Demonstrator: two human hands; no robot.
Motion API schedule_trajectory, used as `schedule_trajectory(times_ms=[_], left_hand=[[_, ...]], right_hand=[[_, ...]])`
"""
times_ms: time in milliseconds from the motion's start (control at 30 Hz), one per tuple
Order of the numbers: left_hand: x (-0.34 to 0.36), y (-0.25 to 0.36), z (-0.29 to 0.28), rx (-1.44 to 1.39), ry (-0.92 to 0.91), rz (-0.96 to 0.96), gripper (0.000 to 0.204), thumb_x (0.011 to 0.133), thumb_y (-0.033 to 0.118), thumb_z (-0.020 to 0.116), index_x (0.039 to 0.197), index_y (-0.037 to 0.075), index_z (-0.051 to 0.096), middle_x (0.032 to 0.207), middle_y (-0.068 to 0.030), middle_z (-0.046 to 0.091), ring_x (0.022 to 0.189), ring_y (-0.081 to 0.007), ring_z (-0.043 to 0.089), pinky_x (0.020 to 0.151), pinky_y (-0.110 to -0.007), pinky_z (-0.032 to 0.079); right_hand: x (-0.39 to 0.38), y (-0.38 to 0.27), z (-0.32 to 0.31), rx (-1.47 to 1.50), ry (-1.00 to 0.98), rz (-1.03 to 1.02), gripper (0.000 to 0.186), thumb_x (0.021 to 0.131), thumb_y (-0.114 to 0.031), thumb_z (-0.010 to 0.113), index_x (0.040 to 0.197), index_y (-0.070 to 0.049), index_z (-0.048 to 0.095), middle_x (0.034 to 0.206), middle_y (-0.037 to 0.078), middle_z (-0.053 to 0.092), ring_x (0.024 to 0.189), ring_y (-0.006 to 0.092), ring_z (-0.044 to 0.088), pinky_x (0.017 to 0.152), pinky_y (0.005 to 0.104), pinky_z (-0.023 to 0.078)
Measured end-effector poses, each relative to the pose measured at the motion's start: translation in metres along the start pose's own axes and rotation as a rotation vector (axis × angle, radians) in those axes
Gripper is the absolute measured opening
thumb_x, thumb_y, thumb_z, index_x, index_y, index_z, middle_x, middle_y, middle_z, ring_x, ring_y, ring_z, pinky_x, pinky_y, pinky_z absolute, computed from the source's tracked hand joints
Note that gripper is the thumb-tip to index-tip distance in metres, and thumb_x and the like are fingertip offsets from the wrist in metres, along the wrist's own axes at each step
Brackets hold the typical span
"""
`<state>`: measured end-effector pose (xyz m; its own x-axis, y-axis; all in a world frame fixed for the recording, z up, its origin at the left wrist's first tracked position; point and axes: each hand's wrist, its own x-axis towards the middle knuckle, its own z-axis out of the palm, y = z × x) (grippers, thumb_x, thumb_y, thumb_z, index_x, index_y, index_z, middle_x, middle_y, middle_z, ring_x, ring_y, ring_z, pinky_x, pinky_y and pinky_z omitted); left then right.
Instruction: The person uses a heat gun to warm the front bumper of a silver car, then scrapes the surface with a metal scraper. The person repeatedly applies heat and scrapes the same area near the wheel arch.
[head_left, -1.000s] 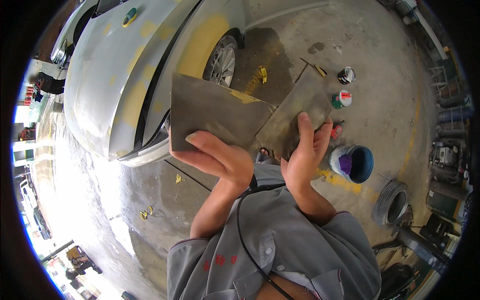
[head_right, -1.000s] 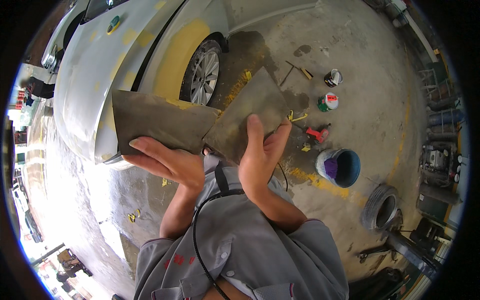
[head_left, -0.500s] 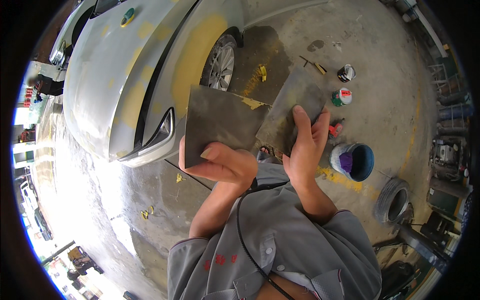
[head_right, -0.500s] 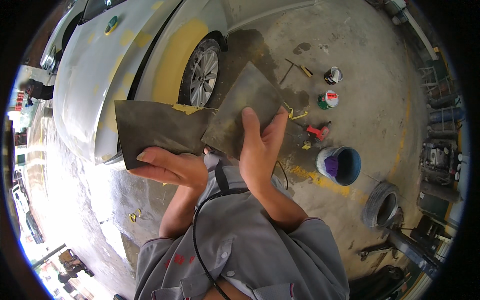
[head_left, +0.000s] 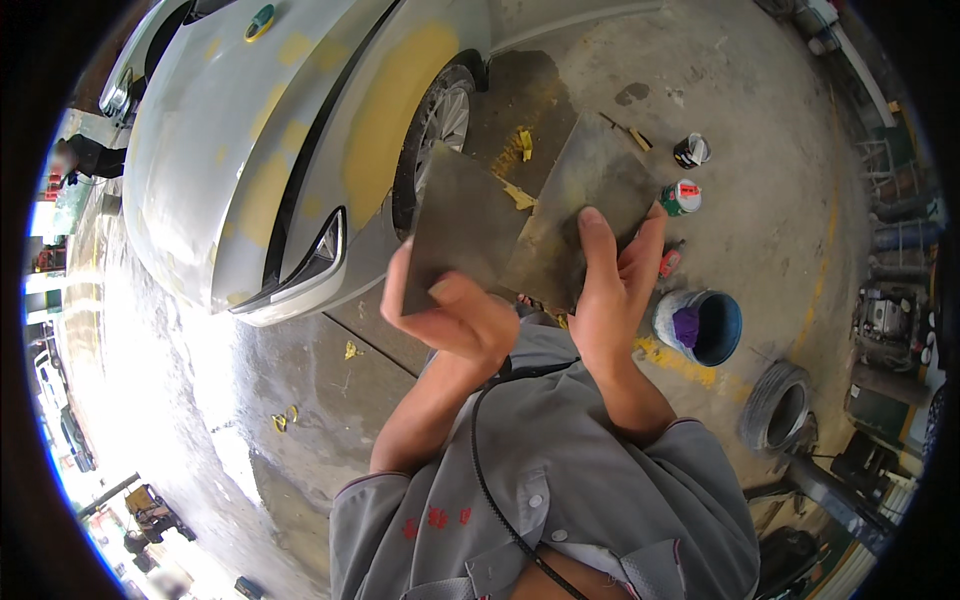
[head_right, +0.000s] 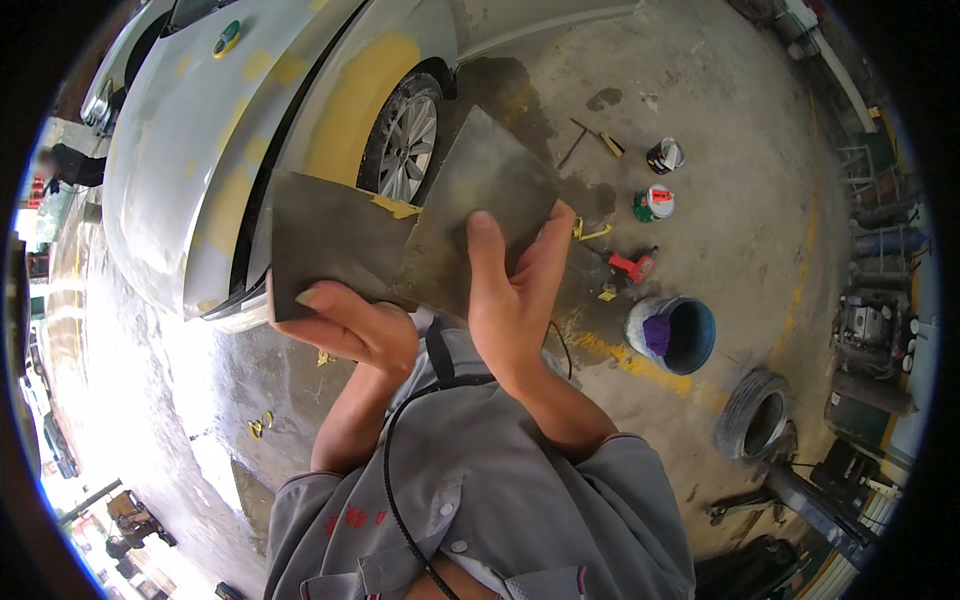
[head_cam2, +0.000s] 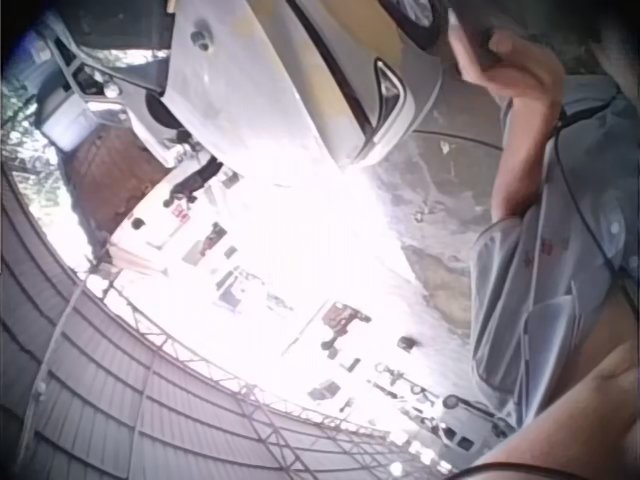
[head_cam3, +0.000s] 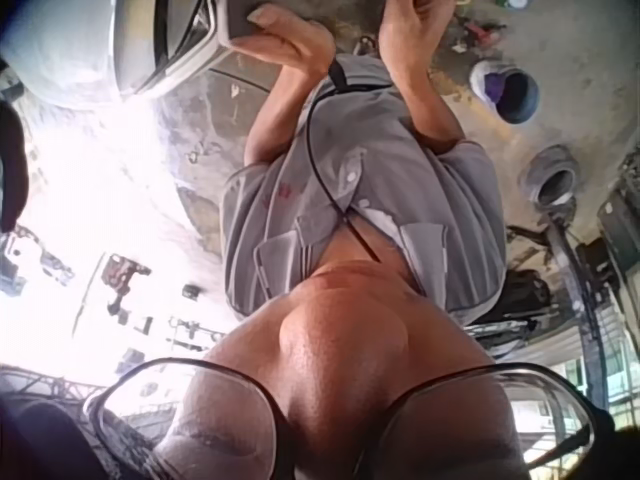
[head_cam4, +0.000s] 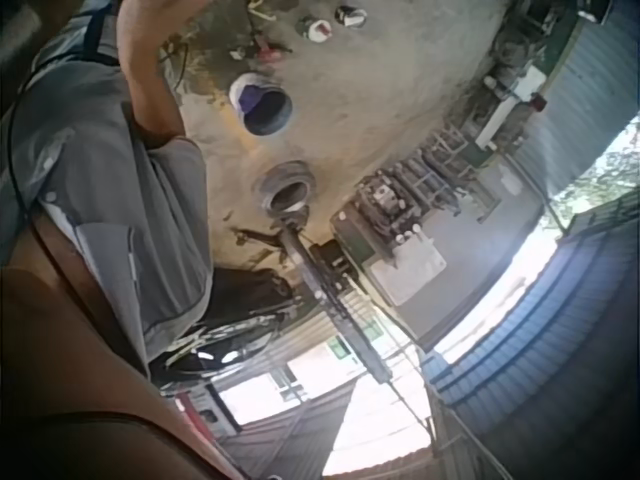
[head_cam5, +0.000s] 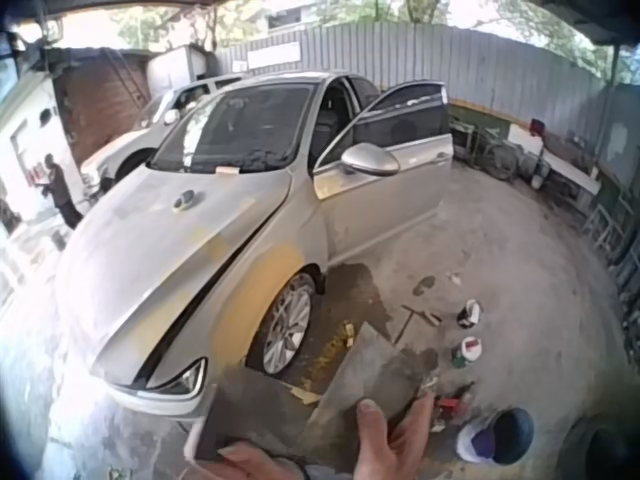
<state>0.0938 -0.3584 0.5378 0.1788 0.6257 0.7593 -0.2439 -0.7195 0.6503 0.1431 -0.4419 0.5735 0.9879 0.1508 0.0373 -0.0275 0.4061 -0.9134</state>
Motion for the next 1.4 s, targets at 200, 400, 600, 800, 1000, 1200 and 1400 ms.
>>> schedule_trajectory(times_ms=[200,400,600,800,1000,1200,1400], left_hand=[[-0.004,0.011,-0.009,-0.101,-0.289,-0.035,0.034,0.099,0.017,0.037,0.121,-0.008,0.035,0.106,-0.0196,0.053,0.086,-0.0191,0.052,0.078,-0.031,0.043],[-0.007,0.01,-0.02,-0.045,-0.462,-0.108,0.028,0.099,0.014,0.039,0.115,-0.008,0.043,0.097,-0.0142,0.057,0.077,-0.0151,0.051,0.072,-0.028,0.043],[0.012,0.024,-0.023,-0.165,-0.309,-0.577,0.017,0.1,0.016,0.043,0.1,-0.001,0.048,0.075,0.0034,0.046,0.065,-0.003,0.035,0.055,-0.02,0.029],[0.025,0.031,-0.017,0.011,-0.242,-0.444,0.018,0.1,0.018,0.045,0.096,0.0,0.048,0.072,0.0042,0.043,0.063,-0.0023,0.033,0.054,-0.019,0.026],[0.031,0.021,-0.017,-0.171,-0.277,-0.655,0.017,0.099,0.016,0.047,0.088,0.003,0.046,0.071,0.006,0.041,0.063,-0.0017,0.033,0.053,-0.018,0.026],[-0.001,0.026,-0.002,-0.555,-0.888,-1.343,0.038,0.099,0.028,0.048,0.12,-0.004,0.053,0.105,-0.0035,0.059,0.096,-0.0069,0.05,0.087,-0.022,0.039],[0.012,0.004,0.002,-0.617,-0.66,-1.555,0.035,0.097,0.032,0.05,0.111,0.002,0.058,0.094,-0.0017,0.063,0.08,-0.0073,0.059,0.07,-0.022,0.047]], right_hand=[[0.013,-0.002,0.001,-0.08,-0.078,-0.111,0.034,0.09,-0.01,0.057,0.121,-0.004,0.045,0.111,0.005,0.056,0.096,0.0101,0.05,0.086,0.0245,0.04],[0.03,-0.016,0.01,-0.067,0.041,-0.152,0.033,0.088,-0.016,0.061,0.116,-0.004,0.048,0.109,0.006,0.056,0.094,0.0118,0.051,0.081,0.0259,0.042],[0.043,0.007,-0.013,-0.234,0.132,-0.625,0.031,0.091,-0.012,0.054,0.115,0.005,0.041,0.11,0.015,0.054,0.096,0.0167,0.051,0.083,0.027,0.044],[-0.006,0.035,-0.034,-0.428,-0.164,-0.68,0.033,0.094,-0.006,0.041,0.121,0.011,0.034,0.117,0.02,0.049,0.1,0.02,0.049,0.087,0.031,0.041],[-0.014,0.058,-0.1,-0.746,-0.409,-0.493,0.017,0.094,-0.014,0.048,0.102,0.001,0.047,0.082,0.008,0.056,0.068,0.0156,0.054,0.06,0.0268,0.043],[0.069,0.058,-0.085,0.538,-0.462,0.218,0.036,0.101,-0.039,0.035,0.082,-0.013,0.048,0.076,0.004,0.055,0.067,0.0047,0.05,0.054,0.0204,0.036],[0.0,0.07,-0.067,-0.361,-0.299,0.16,0.033,0.102,-0.028,0.035,0.099,-0.001,0.054,0.088,0.004,0.055,0.085,0.0098,0.05,0.075,0.0271,0.043]])
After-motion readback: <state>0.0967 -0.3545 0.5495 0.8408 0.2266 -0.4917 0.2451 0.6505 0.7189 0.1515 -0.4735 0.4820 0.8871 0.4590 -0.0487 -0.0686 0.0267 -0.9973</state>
